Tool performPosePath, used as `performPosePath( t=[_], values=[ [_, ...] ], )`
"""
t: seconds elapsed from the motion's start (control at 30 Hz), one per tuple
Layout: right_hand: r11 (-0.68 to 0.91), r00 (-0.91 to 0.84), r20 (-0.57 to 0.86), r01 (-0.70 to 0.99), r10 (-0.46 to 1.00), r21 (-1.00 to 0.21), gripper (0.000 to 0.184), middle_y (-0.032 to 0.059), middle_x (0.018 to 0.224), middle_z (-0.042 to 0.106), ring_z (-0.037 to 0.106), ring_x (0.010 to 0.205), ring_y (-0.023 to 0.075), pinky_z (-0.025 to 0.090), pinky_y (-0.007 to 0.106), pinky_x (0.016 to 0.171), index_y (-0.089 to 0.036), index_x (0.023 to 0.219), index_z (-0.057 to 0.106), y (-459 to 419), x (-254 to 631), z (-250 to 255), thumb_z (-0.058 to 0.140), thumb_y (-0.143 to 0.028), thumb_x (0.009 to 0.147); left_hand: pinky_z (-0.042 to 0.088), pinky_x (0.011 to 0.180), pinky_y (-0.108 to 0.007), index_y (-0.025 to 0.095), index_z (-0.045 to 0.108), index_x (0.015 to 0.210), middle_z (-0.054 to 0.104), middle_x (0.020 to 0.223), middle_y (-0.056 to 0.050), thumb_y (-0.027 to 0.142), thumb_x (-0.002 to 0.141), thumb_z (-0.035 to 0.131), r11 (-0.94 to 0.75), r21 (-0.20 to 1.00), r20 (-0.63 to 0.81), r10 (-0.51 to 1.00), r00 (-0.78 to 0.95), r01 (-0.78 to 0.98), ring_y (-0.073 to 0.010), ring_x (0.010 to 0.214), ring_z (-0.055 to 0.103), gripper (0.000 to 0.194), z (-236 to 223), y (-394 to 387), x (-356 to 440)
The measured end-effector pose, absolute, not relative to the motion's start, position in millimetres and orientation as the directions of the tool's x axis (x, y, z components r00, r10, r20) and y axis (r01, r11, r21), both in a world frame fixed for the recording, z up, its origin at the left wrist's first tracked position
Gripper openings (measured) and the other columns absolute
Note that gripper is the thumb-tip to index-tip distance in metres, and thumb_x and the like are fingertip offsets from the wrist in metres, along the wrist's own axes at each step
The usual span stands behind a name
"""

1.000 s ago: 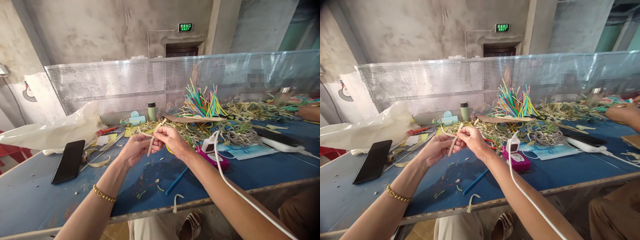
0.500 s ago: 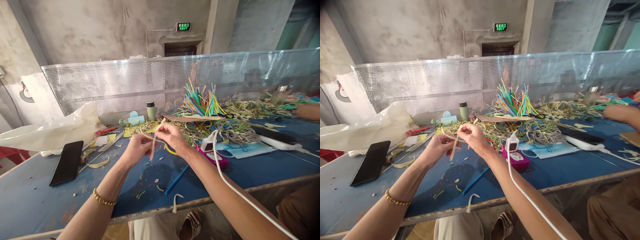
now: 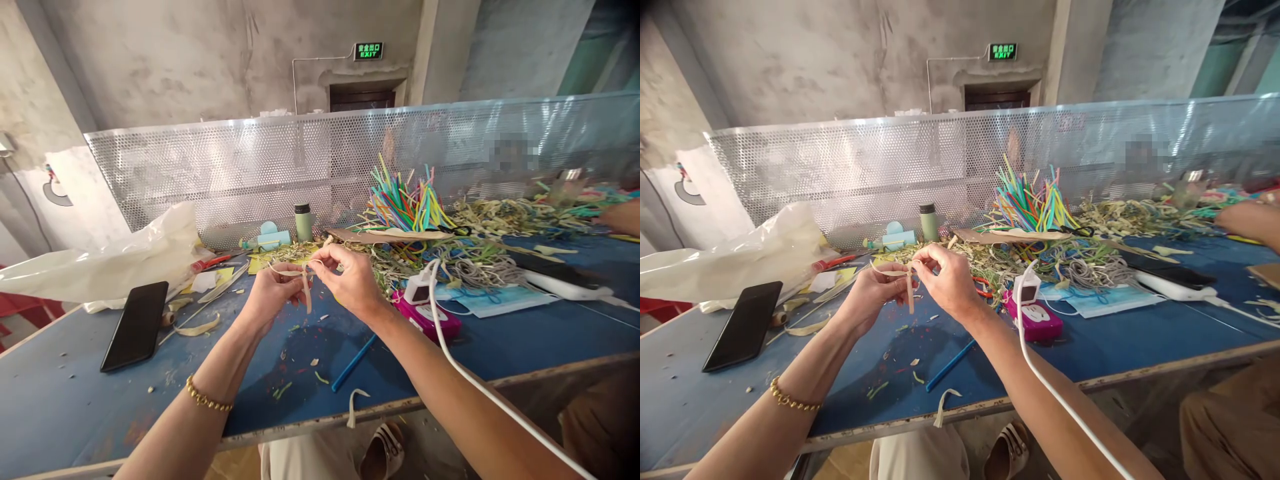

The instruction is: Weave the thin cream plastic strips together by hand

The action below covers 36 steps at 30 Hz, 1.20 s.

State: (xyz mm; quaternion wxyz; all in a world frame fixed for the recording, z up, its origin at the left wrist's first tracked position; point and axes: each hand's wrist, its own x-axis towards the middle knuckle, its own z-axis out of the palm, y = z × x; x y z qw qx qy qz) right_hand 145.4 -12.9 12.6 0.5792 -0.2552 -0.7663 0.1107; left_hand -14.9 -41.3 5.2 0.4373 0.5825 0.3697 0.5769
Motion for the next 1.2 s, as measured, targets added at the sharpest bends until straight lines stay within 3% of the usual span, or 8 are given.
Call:
performPosePath(
  t=[0.23,0.53,0.7,0.97,1.2],
  values=[
    [0.891,-0.325,0.871,0.389,0.369,-0.233,0.013,0.0049,0.086,0.071,0.063,0.083,0.0193,0.047,0.035,0.08,-0.022,0.086,0.07,-8.5,145.9,5.9,0.059,-0.019,0.091,0.051,0.055,-0.027,0.01,0.072,0.079,0.071,0.063,-0.007,0.033,0.062,0.085,-0.355,0.928,0.36,0.933,0.024,-0.113,-0.0164,0.056,0.066,0.031,6.9,-42.3,-14.2],
    [0.905,-0.384,0.861,0.388,0.332,-0.176,0.021,0.0063,0.095,0.072,0.064,0.09,0.02,0.047,0.038,0.085,-0.023,0.099,0.073,-4.6,148.5,2.0,0.053,-0.022,0.096,0.057,0.065,-0.033,0.009,0.072,0.086,0.075,0.073,-0.01,0.03,0.068,0.08,-0.323,0.923,0.347,0.934,0.086,-0.211,-0.0201,0.063,0.071,0.029,9.6,-43.8,-15.8],
    [0.904,-0.397,0.86,0.399,0.319,-0.151,0.022,0.006,0.092,0.072,0.063,0.089,0.0197,0.047,0.037,0.083,-0.024,0.098,0.074,-6.6,148.6,3.5,0.052,-0.021,0.097,0.058,0.069,-0.03,0.008,0.07,0.082,0.074,0.07,-0.009,0.028,0.064,0.085,-0.3,0.924,0.319,0.947,0.047,-0.237,-0.0166,0.061,0.07,0.031,9.1,-42.2,-18.4],
    [0.909,-0.393,0.888,0.413,0.239,-0.062,0.022,0.0057,0.088,0.071,0.061,0.085,0.0182,0.047,0.035,0.081,-0.022,0.098,0.075,-9.5,146.8,3.8,0.053,-0.019,0.096,0.053,0.059,-0.026,0.011,0.071,0.079,0.073,0.073,-0.006,0.032,0.064,0.085,-0.341,0.926,0.342,0.94,-0.021,-0.16,-0.0165,0.064,0.07,0.03,5.0,-38.1,-19.2],
    [0.926,-0.381,0.913,0.378,0.148,0.008,0.02,0.0049,0.085,0.07,0.062,0.082,0.0166,0.047,0.033,0.076,-0.02,0.097,0.074,-9.5,148.9,6.0,0.054,-0.017,0.096,0.057,0.067,-0.028,0.008,0.073,0.082,0.075,0.074,-0.009,0.029,0.067,0.084,-0.245,0.923,0.289,0.951,0.113,-0.297,-0.018,0.066,0.071,0.028,13.6,-42.3,-23.6]
  ],
)
